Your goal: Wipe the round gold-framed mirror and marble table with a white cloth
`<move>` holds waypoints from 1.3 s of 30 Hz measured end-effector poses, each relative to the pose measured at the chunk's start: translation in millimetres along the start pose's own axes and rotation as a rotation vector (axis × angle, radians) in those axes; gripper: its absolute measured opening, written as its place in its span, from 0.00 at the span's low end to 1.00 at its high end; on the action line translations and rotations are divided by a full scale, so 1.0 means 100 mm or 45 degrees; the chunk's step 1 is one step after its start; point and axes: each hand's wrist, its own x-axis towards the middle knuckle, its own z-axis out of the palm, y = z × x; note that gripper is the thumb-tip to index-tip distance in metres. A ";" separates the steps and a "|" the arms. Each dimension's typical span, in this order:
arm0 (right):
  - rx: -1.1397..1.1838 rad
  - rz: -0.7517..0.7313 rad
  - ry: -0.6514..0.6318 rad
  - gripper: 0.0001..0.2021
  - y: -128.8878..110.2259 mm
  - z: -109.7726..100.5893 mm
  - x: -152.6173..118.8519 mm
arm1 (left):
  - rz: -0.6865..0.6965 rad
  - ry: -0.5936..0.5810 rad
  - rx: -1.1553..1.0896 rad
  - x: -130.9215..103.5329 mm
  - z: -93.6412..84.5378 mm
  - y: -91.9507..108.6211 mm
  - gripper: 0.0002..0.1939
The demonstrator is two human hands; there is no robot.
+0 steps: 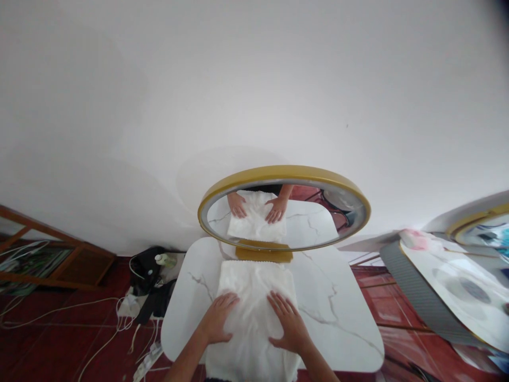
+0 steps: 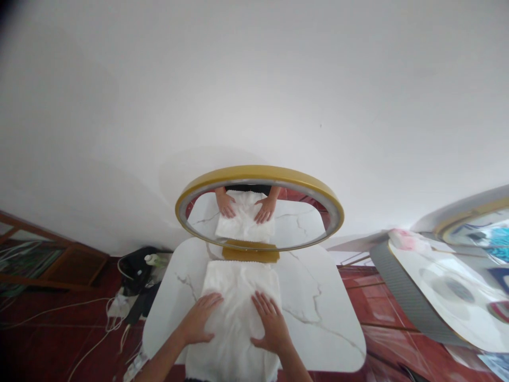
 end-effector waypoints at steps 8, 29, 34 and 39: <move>0.153 0.164 -0.291 0.26 -0.14 -0.13 0.02 | -0.142 -0.108 -0.011 -0.07 -0.10 0.20 0.32; 0.916 0.168 -0.209 0.16 -0.20 -1.92 0.17 | -0.083 -0.036 -0.576 -0.23 -1.56 0.69 0.16; 0.659 0.299 -0.027 0.19 -0.06 -1.83 0.28 | -0.103 0.011 -0.653 -0.09 -1.49 0.49 0.17; 0.373 0.459 -0.011 0.12 0.01 -1.37 0.28 | -0.323 0.141 -0.508 0.03 -1.11 0.26 0.17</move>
